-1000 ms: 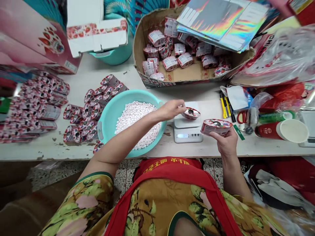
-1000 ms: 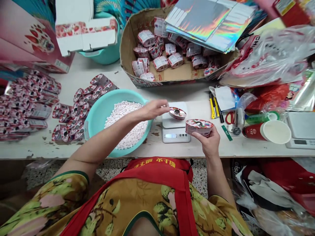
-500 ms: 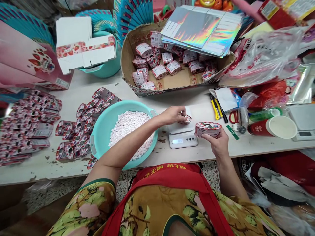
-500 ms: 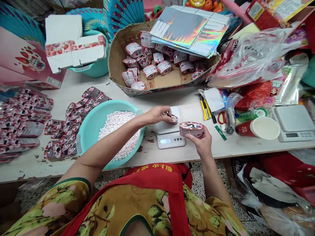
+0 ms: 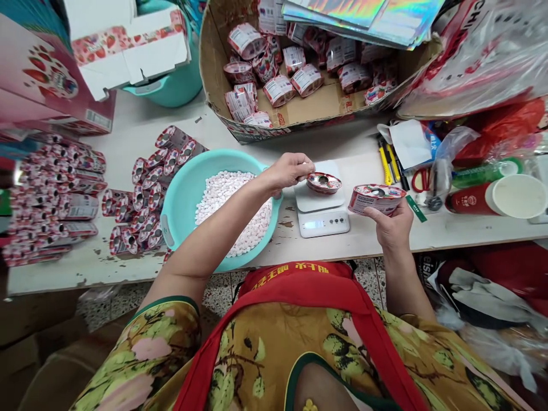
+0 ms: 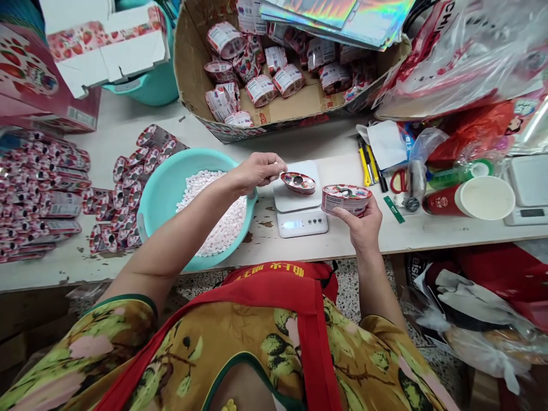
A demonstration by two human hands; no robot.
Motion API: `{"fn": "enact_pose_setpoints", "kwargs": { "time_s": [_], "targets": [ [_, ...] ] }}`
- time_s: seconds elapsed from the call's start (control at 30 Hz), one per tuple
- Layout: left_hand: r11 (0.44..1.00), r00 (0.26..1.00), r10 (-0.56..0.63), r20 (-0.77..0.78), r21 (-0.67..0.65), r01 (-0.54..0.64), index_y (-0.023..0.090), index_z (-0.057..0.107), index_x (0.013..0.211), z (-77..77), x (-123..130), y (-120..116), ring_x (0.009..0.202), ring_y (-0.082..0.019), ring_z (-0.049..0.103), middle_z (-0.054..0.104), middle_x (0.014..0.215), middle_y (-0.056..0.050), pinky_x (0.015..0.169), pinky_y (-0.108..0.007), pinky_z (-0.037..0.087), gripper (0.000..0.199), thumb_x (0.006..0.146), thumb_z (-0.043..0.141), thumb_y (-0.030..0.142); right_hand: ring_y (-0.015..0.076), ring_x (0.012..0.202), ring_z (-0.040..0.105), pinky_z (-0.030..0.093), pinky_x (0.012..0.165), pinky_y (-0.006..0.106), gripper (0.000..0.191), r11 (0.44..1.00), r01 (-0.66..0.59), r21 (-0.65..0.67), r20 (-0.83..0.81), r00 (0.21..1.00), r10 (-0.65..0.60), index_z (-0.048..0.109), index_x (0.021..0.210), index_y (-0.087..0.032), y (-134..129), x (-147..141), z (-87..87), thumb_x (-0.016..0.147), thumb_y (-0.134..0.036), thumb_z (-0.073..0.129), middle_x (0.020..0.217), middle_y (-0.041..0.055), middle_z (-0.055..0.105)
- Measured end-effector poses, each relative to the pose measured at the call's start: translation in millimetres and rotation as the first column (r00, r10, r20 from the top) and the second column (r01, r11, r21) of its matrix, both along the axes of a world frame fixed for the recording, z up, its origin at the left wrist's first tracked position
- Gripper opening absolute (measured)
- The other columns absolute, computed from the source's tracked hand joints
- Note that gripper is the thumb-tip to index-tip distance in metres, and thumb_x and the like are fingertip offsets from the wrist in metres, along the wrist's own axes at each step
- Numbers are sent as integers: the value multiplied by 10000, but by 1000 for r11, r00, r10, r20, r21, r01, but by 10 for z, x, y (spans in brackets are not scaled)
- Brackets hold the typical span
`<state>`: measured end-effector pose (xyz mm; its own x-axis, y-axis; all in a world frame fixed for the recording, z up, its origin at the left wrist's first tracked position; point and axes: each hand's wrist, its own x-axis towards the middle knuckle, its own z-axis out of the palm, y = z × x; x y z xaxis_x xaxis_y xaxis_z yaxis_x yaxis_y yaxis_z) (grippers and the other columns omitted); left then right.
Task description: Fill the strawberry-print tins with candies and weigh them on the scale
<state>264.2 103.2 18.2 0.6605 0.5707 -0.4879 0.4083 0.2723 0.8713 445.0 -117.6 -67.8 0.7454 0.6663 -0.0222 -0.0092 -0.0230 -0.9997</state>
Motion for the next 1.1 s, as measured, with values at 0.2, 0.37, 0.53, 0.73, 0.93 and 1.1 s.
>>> {"fn": "enact_pose_setpoints", "kwargs": {
  "time_s": [0.2, 0.37, 0.53, 0.73, 0.93, 1.1],
  "targets": [
    [943, 972, -236, -26, 238, 235, 122, 620, 774, -23, 78, -54, 611, -85, 436, 577, 695, 3, 607, -217, 321, 61, 831, 627, 143, 205, 892, 695, 592, 886, 366, 642, 1000, 15, -11, -16, 1000, -15, 654, 1074, -186, -32, 1, -15, 540, -381, 951, 1003, 51, 728],
    [803, 913, -342, -224, 435, 407, 137, 666, 803, -84, 184, -62, 752, -157, 554, 661, 799, -28, 681, -254, 362, 97, 836, 613, 210, 192, 904, 691, 576, 880, 329, 616, 1000, 0, -27, -37, 999, -1, 660, 1076, -183, -45, -17, -13, 554, -345, 946, 1006, 42, 730],
    [746, 898, -335, -285, 502, 437, 148, 703, 876, -142, 210, -61, 773, -184, 589, 694, 835, -41, 680, -268, 373, 173, 879, 585, 274, 188, 908, 691, 574, 865, 319, 623, 999, -12, -52, -52, 999, 9, 654, 1080, -182, -53, -32, 6, 555, -350, 943, 1010, 47, 731],
    [606, 844, -342, -412, 590, 533, 170, 748, 1013, -158, 182, -83, 857, -227, 645, 744, 967, -75, 673, -294, 366, 222, 935, 571, 279, 183, 876, 695, 590, 857, 343, 649, 998, 34, -43, -96, 995, -38, 623, 1053, -181, -28, -4, -37, 517, -343, 951, 1023, 65, 731],
    [339, 759, -392, -519, 686, 644, 188, 748, 944, -179, 185, -285, 928, -254, 681, 753, 1075, -123, 627, -354, 321, 227, 1004, 567, 311, 201, 890, 697, 578, 942, 428, 641, 998, 46, -30, -131, 990, -50, 643, 1018, -174, 97, -21, -57, 476, -306, 960, 1004, 42, 714],
    [570, 919, -134, -370, 730, 377, 207, 741, 1016, 117, -31, 41, 852, -236, 657, 750, 1041, -116, 630, -357, 302, 157, 974, 622, 301, 233, 846, 681, 591, 897, 464, 683, 996, 34, -87, 7, 999, -34, 664, 979, -173, 396, -33, -86, 412, -383, 981, 927, 27, 686]
  ]
}}
